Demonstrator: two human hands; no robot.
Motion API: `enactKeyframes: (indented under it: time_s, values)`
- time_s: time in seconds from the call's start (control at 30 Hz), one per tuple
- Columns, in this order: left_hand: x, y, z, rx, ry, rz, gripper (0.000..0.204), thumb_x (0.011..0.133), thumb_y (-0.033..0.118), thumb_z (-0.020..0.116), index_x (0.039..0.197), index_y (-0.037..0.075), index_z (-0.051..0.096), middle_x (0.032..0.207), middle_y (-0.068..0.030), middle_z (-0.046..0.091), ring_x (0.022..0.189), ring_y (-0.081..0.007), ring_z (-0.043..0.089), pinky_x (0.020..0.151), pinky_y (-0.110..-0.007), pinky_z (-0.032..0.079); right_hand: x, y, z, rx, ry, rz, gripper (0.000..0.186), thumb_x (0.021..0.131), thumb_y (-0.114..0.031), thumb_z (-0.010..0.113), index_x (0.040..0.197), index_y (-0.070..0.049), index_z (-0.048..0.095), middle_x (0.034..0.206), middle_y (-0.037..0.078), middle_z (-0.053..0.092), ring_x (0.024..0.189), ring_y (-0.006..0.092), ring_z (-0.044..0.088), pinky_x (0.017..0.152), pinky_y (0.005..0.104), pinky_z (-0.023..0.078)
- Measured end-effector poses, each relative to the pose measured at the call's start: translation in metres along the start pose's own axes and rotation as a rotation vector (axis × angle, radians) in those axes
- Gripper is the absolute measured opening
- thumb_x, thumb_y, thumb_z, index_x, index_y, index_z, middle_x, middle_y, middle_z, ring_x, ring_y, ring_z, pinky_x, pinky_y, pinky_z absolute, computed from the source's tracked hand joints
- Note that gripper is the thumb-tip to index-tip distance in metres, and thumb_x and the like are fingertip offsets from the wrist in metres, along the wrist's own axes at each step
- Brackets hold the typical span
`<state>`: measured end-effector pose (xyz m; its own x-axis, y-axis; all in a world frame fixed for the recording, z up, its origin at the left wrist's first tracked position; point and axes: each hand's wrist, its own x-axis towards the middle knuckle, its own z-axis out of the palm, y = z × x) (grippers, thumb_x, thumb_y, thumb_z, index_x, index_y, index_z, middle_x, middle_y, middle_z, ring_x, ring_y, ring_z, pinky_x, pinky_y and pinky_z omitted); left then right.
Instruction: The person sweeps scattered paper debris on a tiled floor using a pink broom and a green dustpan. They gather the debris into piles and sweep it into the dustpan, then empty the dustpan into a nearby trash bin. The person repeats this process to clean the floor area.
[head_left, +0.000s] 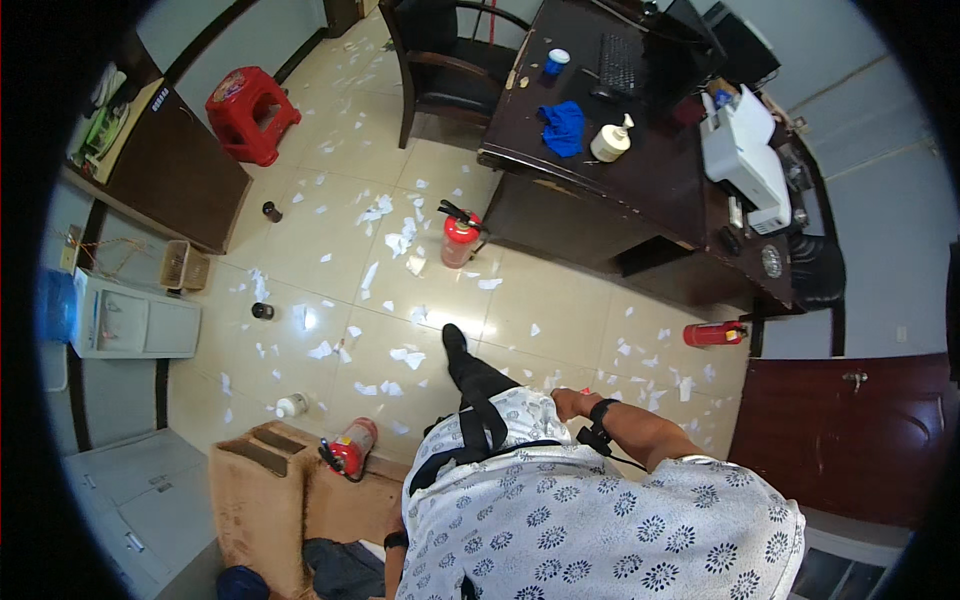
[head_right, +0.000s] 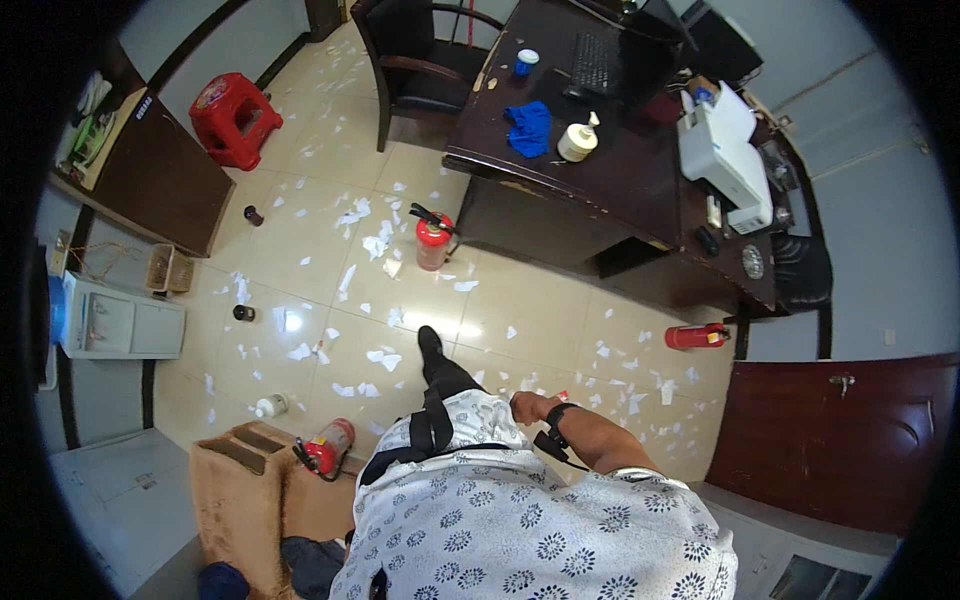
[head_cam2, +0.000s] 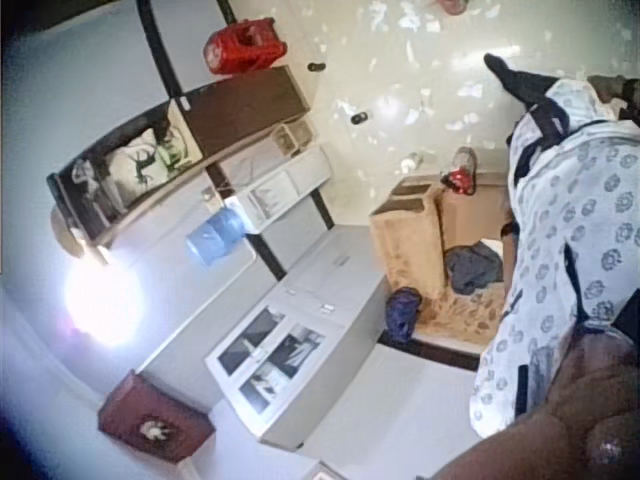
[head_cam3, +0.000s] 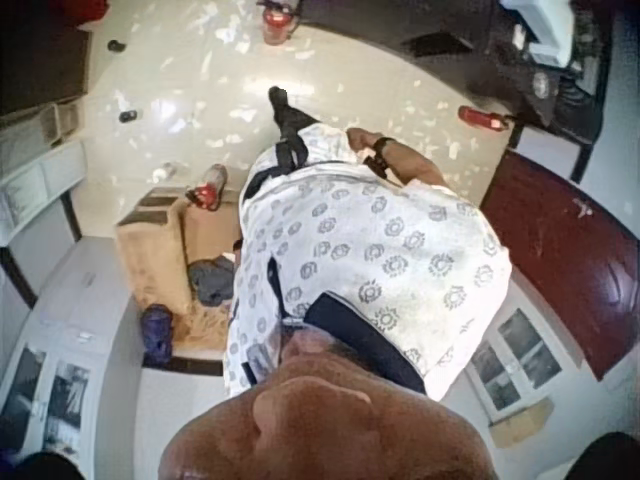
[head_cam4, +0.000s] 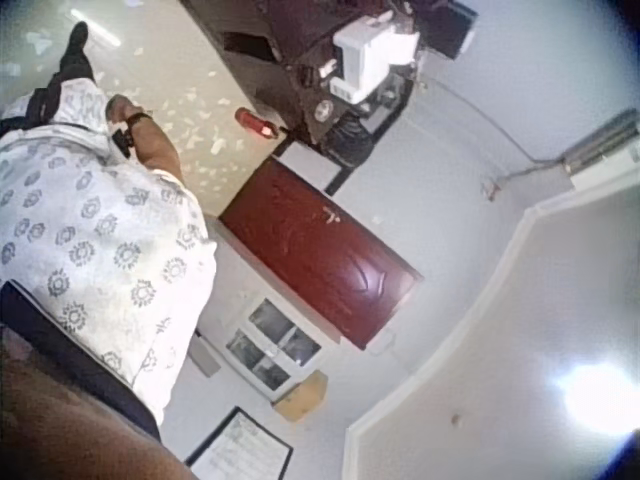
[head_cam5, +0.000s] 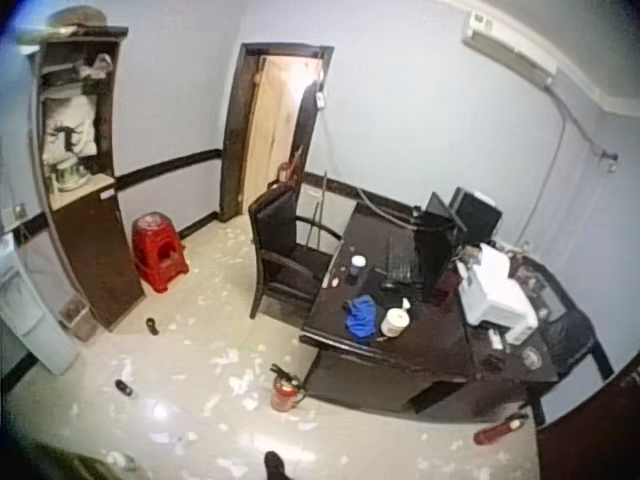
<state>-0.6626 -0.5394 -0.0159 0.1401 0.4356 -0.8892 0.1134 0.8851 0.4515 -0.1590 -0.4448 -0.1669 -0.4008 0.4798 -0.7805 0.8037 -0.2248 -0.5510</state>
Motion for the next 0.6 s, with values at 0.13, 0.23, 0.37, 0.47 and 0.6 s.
enactKeyframes:
  time_s: [0.13,0.23,0.37,0.47,0.6]
  values:
    - [0.0,0.061,-0.004,0.222,0.075,0.028,0.046,0.094,0.029,0.054,0.133,0.004,0.054,0.124,-0.0133,0.062,0.11,-0.0247,0.059,0.095,-0.034,0.045,0.063,-0.009,-0.042,-0.028,0.193,-0.271,0.022,0.066,-0.017,0.069,0.083,-0.003,0.071,0.082,0.018,0.07,0.07,0.0299,0.067,0.066,0.0406,0.051]
    - [0.004,0.108,-0.003,0.351,0.136,0.053,0.047,0.093,0.03,0.055,0.133,0.004,0.054,0.125,-0.0141,0.062,0.11,-0.025,0.059,0.095,-0.034,0.045,0.084,-0.078,-0.119,-0.024,0.135,-0.046,0.023,0.072,-0.015,0.063,0.091,-0.005,0.073,0.091,0.017,0.071,0.085,0.0307,0.069,0.076,0.0398,0.052]
    - [0.02,0.179,-0.002,0.522,0.16,0.115,0.049,0.093,0.032,0.056,0.133,0.003,0.053,0.125,-0.0152,0.062,0.111,-0.0255,0.058,0.095,-0.034,0.045,0.1,-0.102,-0.183,0.122,0.283,-0.122,0.025,0.076,-0.017,0.062,0.097,-0.007,0.073,0.093,0.015,0.071,0.09,0.0296,0.068,0.084,0.0373,0.053]
    - [0.035,0.227,-0.005,0.632,0.151,0.157,0.051,0.092,0.033,0.056,0.133,0.003,0.053,0.125,-0.016,0.061,0.111,-0.0258,0.058,0.096,-0.035,0.045,0.085,-0.123,-0.21,0.209,0.317,-0.082,0.023,0.085,-0.016,0.06,0.101,-0.003,0.07,0.083,0.012,0.07,0.072,0.0225,0.068,0.074,0.0341,0.053]
    - [0.052,0.286,-0.016,0.733,0.066,0.141,0.052,0.092,0.035,0.057,0.133,0.003,0.052,0.126,-0.017,0.061,0.112,-0.0262,0.058,0.096,-0.035,0.044,0.088,-0.088,-0.181,0.281,0.289,-0.07,0.02,0.083,-0.022,0.058,0.081,-0.004,0.067,0.075,0.015,0.067,0.066,0.0315,0.065,0.065,0.0415,0.051]
